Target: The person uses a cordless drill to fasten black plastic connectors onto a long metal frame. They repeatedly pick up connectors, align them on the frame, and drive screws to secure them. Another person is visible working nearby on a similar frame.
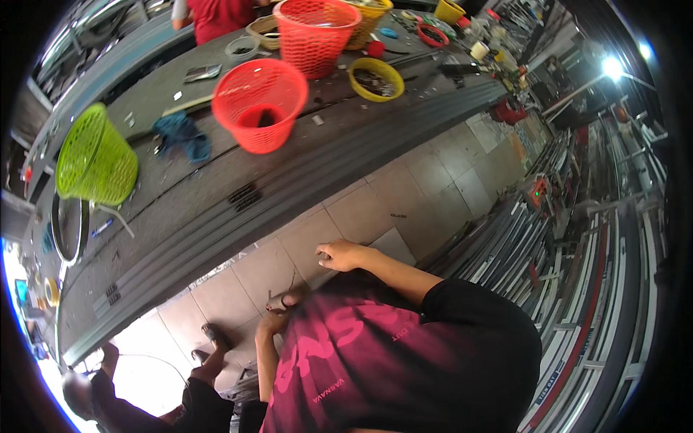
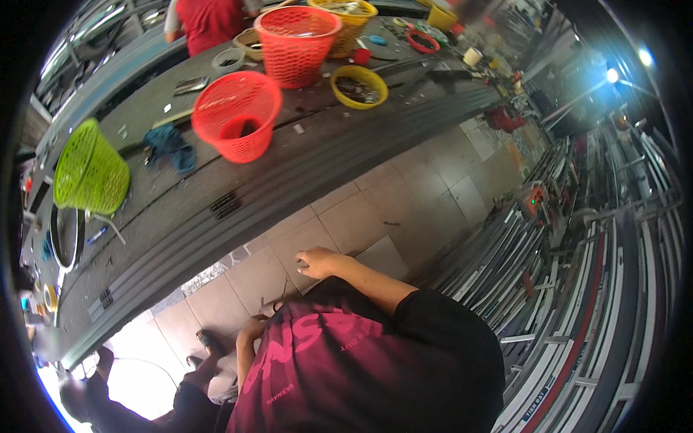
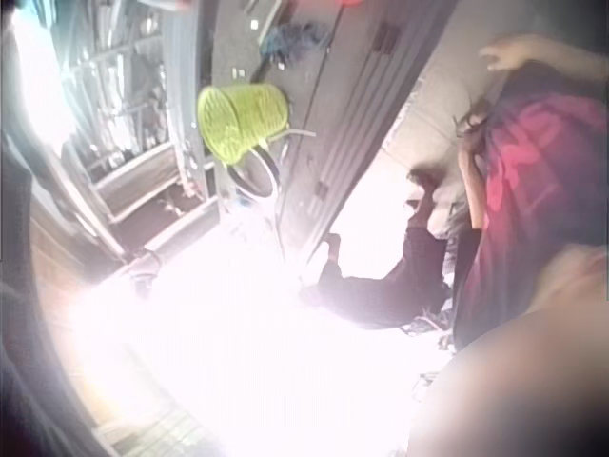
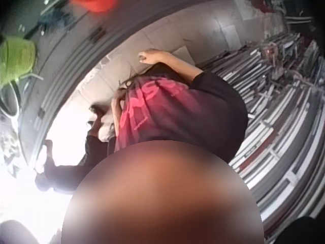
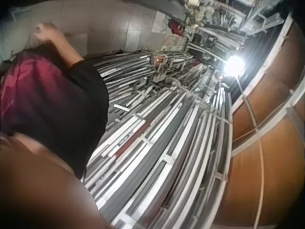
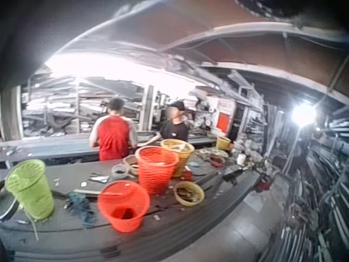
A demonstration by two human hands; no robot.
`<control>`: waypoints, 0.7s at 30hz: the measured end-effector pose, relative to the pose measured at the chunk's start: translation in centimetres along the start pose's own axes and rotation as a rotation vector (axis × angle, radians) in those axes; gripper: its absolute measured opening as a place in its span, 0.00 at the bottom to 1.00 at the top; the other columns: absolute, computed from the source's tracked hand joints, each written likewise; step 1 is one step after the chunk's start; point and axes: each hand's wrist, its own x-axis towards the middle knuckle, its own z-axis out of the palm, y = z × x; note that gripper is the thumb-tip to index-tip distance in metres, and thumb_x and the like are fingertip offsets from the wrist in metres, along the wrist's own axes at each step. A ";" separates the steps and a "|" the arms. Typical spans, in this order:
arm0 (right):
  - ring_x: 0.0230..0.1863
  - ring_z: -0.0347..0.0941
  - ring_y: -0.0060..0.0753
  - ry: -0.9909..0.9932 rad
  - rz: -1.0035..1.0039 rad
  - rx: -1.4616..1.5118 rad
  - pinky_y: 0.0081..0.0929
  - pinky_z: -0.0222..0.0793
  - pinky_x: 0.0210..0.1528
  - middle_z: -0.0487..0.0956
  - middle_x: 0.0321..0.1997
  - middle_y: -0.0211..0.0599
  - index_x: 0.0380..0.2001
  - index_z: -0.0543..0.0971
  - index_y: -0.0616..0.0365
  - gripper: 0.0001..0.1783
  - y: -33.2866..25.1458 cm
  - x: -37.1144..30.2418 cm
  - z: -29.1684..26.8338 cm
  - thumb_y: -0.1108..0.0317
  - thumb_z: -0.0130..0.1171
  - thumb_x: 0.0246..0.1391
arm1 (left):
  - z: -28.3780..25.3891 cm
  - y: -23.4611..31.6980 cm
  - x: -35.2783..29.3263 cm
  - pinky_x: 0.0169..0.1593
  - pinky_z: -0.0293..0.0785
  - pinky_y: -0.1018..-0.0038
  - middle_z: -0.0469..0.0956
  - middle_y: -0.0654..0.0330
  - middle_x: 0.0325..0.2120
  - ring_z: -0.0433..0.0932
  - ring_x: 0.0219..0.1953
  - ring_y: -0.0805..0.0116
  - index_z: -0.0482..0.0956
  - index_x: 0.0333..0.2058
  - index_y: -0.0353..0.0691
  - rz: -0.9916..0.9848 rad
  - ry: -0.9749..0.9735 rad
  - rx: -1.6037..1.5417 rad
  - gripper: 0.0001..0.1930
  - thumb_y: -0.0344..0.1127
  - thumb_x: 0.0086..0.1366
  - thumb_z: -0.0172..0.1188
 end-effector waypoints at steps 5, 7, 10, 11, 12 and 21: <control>0.61 0.87 0.65 -0.023 -0.027 0.055 0.57 0.81 0.67 0.91 0.58 0.56 0.67 0.83 0.56 0.28 11.7 -3.5 -2.9 0.51 0.68 0.73 | -2.7 26.5 -14.9 0.56 0.82 0.66 0.91 0.53 0.37 0.90 0.43 0.64 0.89 0.61 0.38 0.831 0.478 -0.091 0.21 0.38 0.72 0.75; 0.60 0.88 0.65 0.048 -0.032 0.116 0.58 0.82 0.64 0.92 0.57 0.55 0.66 0.84 0.56 0.27 16.2 -5.7 -3.4 0.53 0.68 0.72 | -0.5 37.0 -22.0 0.54 0.85 0.58 0.91 0.53 0.41 0.91 0.46 0.54 0.90 0.61 0.43 1.075 0.621 -0.083 0.24 0.38 0.68 0.78; 0.60 0.88 0.65 0.158 -0.025 0.179 0.58 0.82 0.64 0.92 0.58 0.55 0.66 0.83 0.56 0.26 22.3 -8.5 -6.2 0.53 0.68 0.72 | 2.7 49.0 -31.7 0.65 0.80 0.39 0.91 0.57 0.39 0.89 0.38 0.57 0.92 0.50 0.42 1.668 0.571 0.198 0.18 0.38 0.61 0.81; 0.60 0.88 0.65 0.185 -0.020 0.199 0.57 0.82 0.64 0.92 0.58 0.55 0.66 0.83 0.56 0.26 24.0 -9.4 -7.3 0.54 0.68 0.73 | 4.0 52.1 -34.3 0.65 0.80 0.38 0.90 0.60 0.37 0.89 0.37 0.58 0.93 0.48 0.44 1.689 0.553 0.248 0.17 0.40 0.61 0.81; 0.60 0.87 0.65 0.203 0.013 0.219 0.57 0.82 0.64 0.92 0.58 0.55 0.66 0.83 0.57 0.26 25.5 -10.5 -8.2 0.54 0.68 0.73 | 5.3 54.8 -36.5 0.65 0.81 0.37 0.88 0.63 0.35 0.88 0.36 0.60 0.94 0.47 0.47 1.563 0.643 0.362 0.16 0.42 0.61 0.81; 0.57 0.90 0.58 0.616 0.030 0.489 0.53 0.83 0.63 0.92 0.55 0.56 0.64 0.86 0.58 0.22 34.2 -18.5 -11.6 0.58 0.69 0.74 | 14.5 70.5 -31.0 0.66 0.81 0.37 0.82 0.67 0.30 0.87 0.35 0.63 0.93 0.55 0.47 2.057 0.430 0.576 0.22 0.41 0.61 0.77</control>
